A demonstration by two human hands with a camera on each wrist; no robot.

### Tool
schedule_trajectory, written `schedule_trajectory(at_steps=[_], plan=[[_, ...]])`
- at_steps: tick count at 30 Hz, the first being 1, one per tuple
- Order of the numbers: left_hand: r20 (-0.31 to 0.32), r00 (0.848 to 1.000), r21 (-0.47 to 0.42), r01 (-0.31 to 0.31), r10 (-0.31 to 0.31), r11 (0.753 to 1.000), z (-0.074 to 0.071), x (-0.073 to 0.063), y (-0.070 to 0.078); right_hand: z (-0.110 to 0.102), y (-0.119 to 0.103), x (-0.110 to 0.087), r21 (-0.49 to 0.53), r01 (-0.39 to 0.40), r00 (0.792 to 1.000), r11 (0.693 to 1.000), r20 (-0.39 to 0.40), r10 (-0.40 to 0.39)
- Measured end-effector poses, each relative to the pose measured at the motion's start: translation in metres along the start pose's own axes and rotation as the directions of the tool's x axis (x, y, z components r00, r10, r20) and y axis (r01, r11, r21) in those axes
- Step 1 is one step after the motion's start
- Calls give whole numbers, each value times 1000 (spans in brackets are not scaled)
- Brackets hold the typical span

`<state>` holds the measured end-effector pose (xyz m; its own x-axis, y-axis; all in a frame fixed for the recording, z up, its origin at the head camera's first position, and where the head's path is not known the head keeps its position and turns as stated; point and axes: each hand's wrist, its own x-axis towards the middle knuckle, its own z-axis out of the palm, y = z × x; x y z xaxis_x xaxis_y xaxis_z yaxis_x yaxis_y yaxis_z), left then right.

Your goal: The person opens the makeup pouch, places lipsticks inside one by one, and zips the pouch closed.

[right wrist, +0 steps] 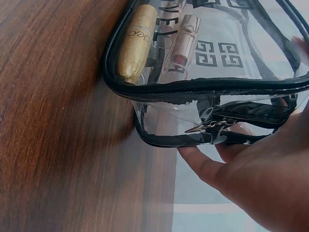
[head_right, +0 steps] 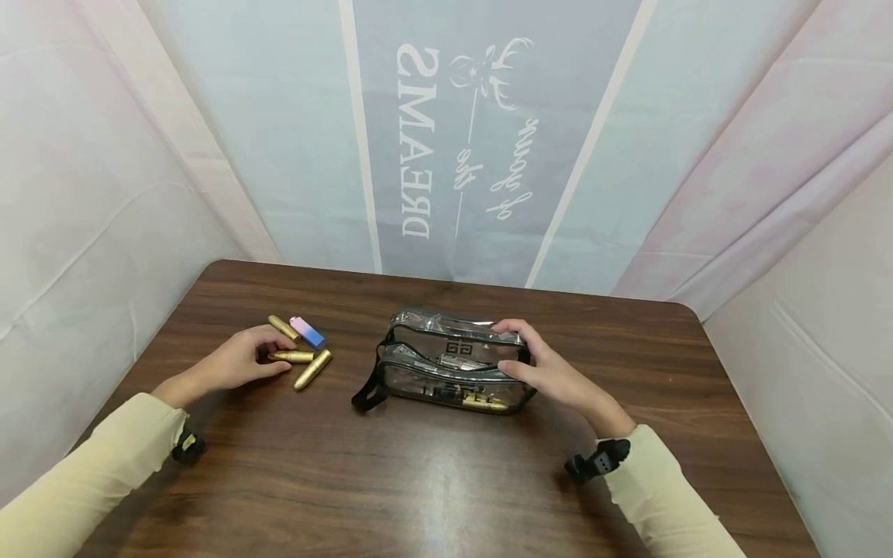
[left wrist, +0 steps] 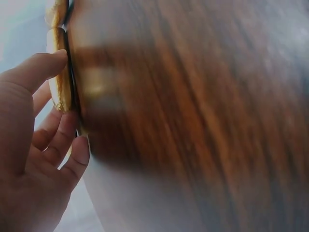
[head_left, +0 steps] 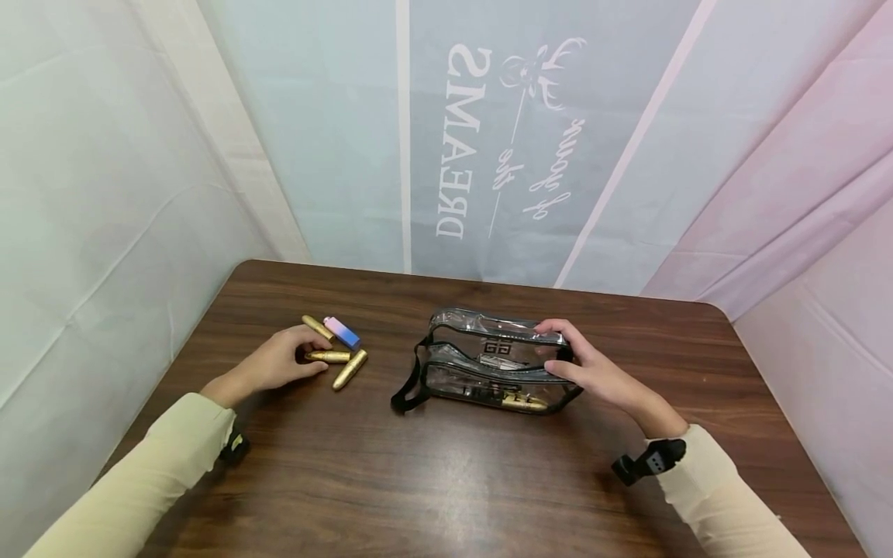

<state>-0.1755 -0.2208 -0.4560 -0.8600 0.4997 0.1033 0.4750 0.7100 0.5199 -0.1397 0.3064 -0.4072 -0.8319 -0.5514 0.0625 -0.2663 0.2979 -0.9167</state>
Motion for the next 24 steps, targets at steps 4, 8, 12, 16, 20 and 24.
schedule_trajectory(at_steps=[4,8,12,16,20,24], plan=[[-3,1000,-7,-16,16,1000,2,1,-1,3,1,-2,1,-5,1000,1000,-4,5],[-3,1000,-24,-22,22,999,3,1,-1,6,1,-3,0,-14,1000,1000,-4,14],[-3,999,-28,-32,32,999,3,0,0,8,0,-5,-1,-15,1000,1000,-9,15],[-4,999,-14,-37,37,999,3,0,0,8,0,-5,-2,-11,1000,1000,-10,11],[-2,999,-9,-39,39,999,3,0,1,8,0,-5,-4,-9,1000,1000,-12,9],[4,999,-12,-34,34,999,3,0,0,9,1,-5,-9,-11,1000,1000,-16,11]])
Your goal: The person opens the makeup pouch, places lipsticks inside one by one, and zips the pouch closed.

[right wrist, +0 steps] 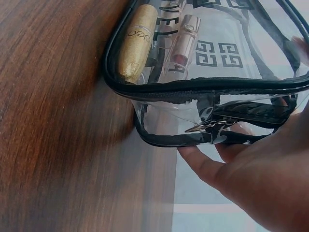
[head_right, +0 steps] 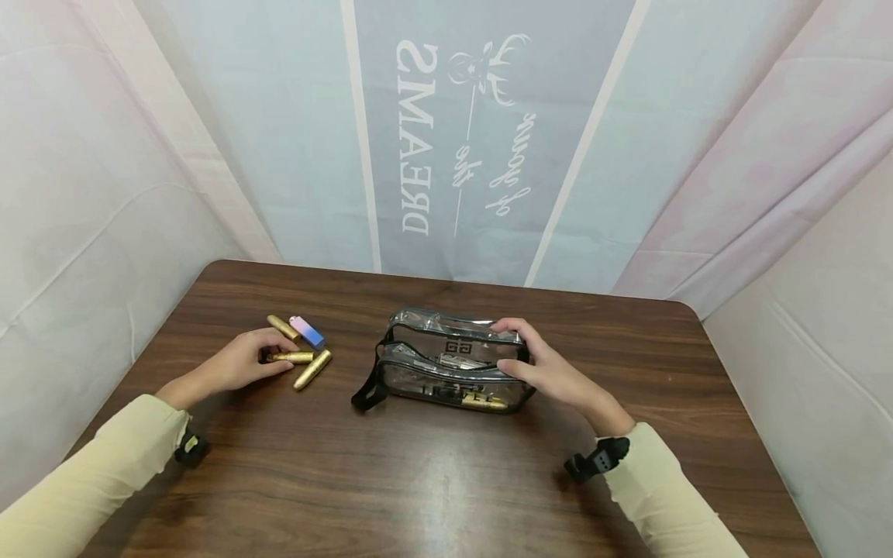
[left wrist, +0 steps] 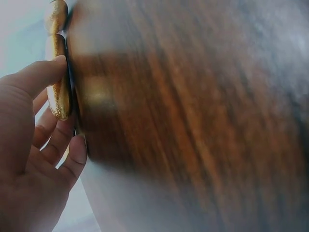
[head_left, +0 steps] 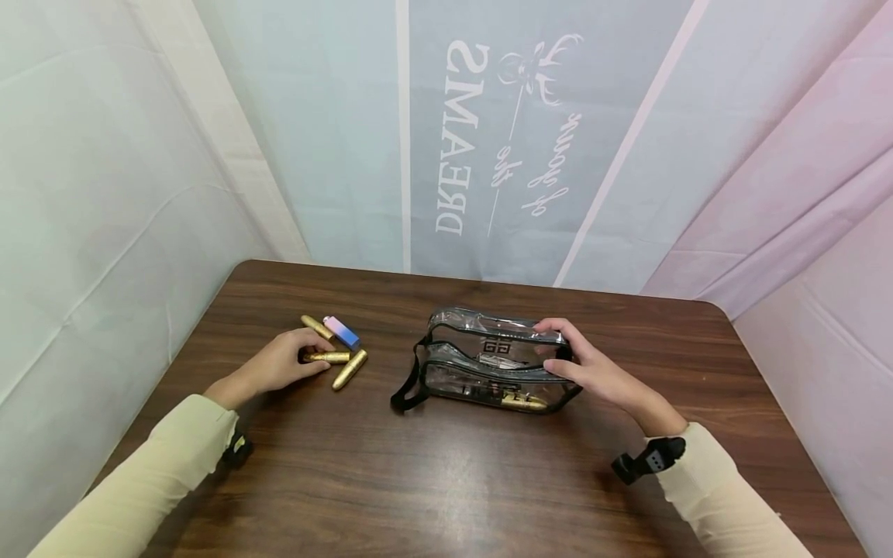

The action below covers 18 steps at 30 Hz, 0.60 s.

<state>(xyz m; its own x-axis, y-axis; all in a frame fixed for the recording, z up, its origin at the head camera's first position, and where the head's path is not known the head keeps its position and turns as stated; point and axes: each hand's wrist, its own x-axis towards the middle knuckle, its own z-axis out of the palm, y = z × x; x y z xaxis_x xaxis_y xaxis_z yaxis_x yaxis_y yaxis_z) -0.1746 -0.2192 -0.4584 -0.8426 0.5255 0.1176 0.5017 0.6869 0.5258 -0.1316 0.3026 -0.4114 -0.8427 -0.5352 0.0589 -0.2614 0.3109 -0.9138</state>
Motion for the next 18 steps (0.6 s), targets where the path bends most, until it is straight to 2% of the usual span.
schedule_trajectory(at_steps=[9,18], plan=[[22,999,-11,29,-29,1000,-8,1,0,-1,-3,2,-3,-14,1000,1000,-8,14],[3,1000,-10,17,-17,1000,-20,3,0,-3,-3,6,-18,-28,1000,999,-10,28]])
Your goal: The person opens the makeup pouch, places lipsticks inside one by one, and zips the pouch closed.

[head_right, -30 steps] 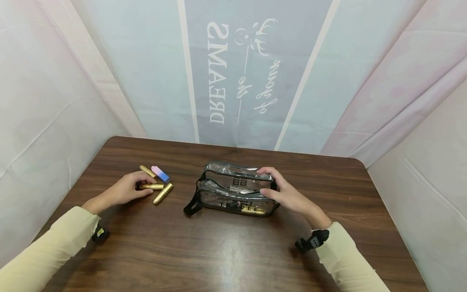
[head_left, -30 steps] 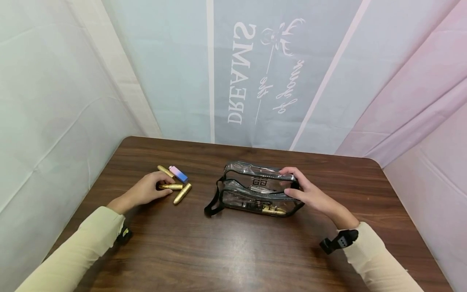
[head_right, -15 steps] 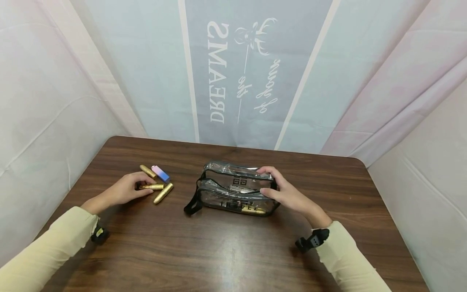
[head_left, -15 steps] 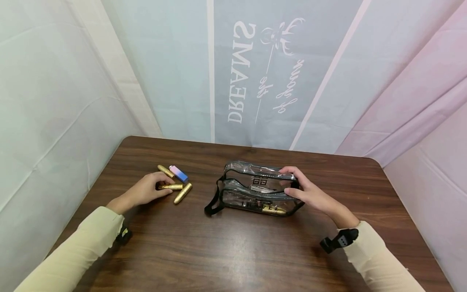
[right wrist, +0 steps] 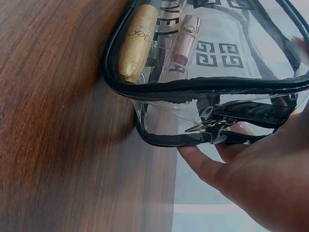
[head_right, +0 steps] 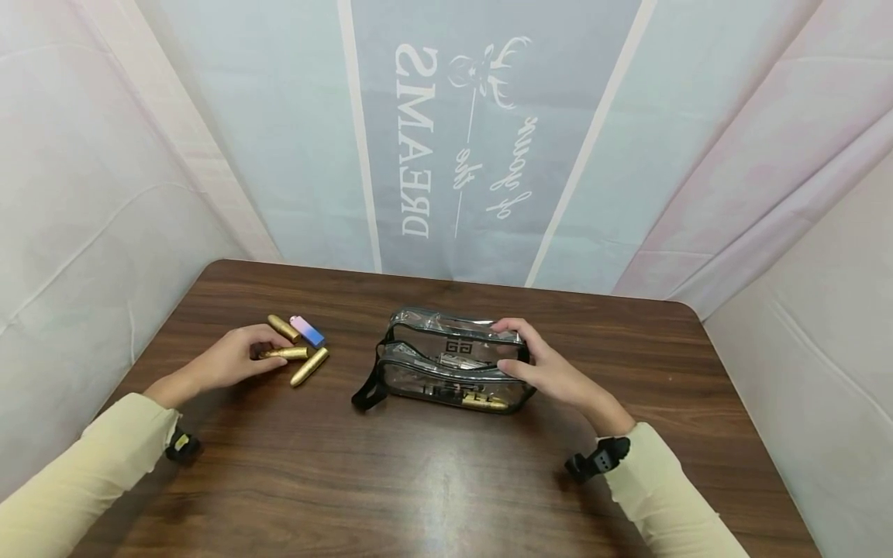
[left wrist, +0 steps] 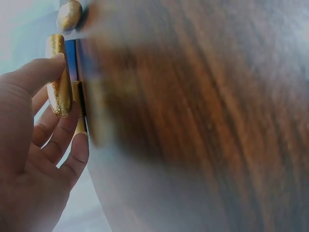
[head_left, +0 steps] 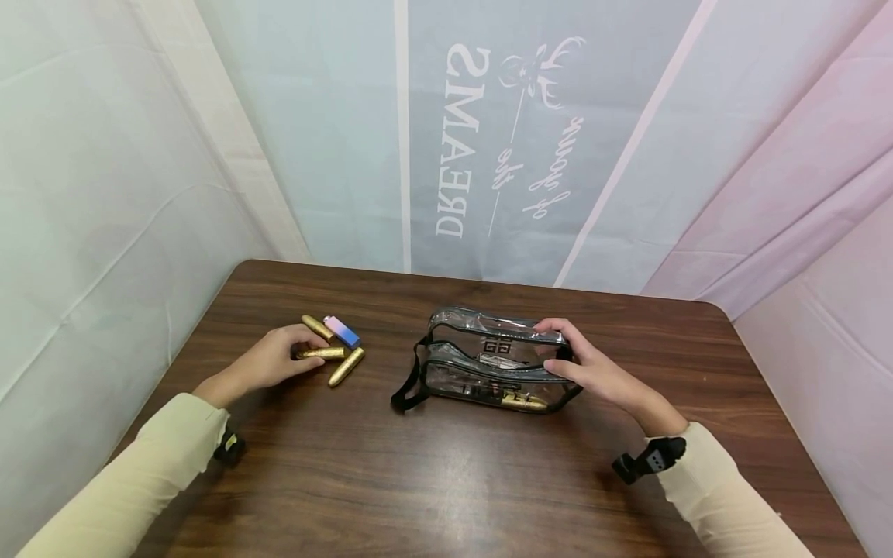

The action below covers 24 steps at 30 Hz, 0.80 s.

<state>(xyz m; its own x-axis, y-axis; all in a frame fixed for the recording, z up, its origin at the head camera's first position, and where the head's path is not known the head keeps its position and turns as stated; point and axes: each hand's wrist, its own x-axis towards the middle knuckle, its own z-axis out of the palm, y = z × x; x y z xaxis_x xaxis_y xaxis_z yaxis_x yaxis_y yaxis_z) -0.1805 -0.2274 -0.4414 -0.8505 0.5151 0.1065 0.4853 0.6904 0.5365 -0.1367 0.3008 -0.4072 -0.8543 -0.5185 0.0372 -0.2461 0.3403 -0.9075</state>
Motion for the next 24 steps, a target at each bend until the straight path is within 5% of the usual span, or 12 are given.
schedule_trajectory(at_steps=[24], plan=[[-29,999,-31,-14,13,999,-32,9,17,-2,-3,3,20,2,1000,1000,6,-2]])
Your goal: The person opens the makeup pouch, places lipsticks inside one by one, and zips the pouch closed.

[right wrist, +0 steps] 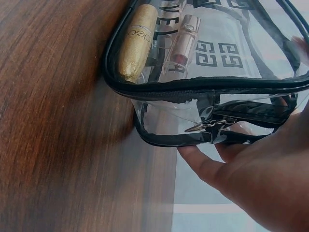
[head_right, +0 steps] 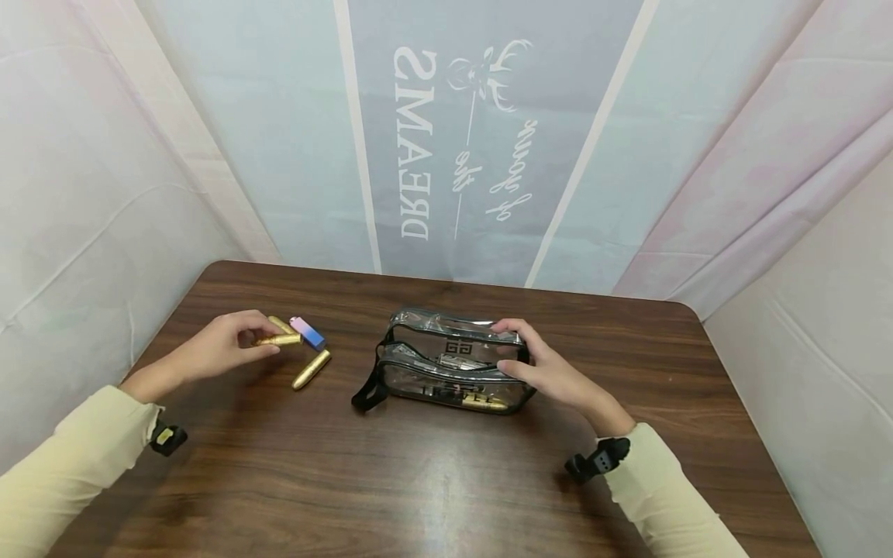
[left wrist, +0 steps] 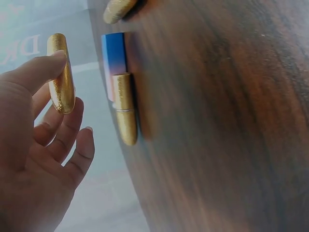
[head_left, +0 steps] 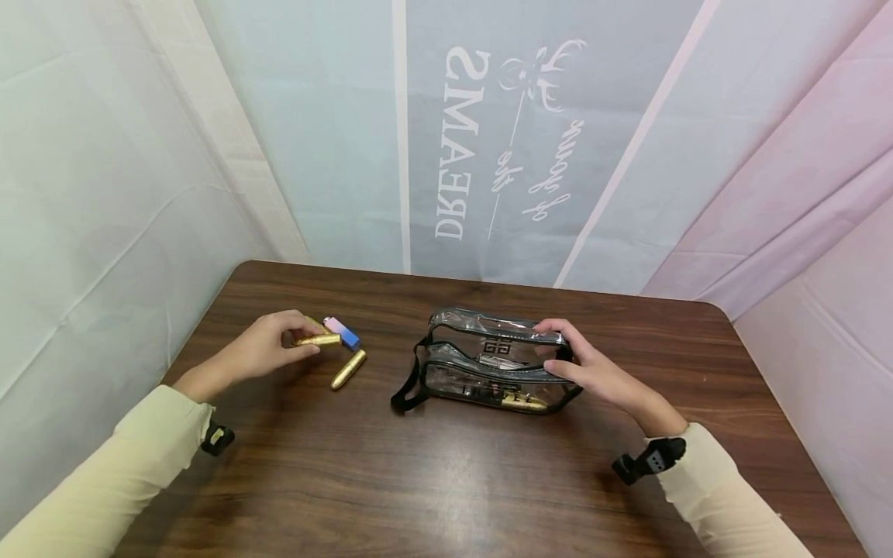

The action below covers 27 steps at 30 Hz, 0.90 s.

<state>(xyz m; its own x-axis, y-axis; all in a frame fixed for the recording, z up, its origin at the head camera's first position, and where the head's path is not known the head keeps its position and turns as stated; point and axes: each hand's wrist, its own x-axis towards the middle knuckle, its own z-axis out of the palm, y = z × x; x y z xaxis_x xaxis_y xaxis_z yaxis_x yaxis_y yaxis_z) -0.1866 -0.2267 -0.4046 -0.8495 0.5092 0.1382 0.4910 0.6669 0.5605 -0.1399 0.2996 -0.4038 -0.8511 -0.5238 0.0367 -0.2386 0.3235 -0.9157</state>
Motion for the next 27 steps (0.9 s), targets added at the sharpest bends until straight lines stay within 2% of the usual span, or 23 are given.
schedule_trajectory(at_steps=[10,27], plan=[[-6,999,-26,-36,35,999,-4,5,14,2,3,-2,3,13,1000,1000,0,-13],[41,996,-32,-77,79,997,0,13,43,4,4,-9,2,20,1000,1000,9,-20]])
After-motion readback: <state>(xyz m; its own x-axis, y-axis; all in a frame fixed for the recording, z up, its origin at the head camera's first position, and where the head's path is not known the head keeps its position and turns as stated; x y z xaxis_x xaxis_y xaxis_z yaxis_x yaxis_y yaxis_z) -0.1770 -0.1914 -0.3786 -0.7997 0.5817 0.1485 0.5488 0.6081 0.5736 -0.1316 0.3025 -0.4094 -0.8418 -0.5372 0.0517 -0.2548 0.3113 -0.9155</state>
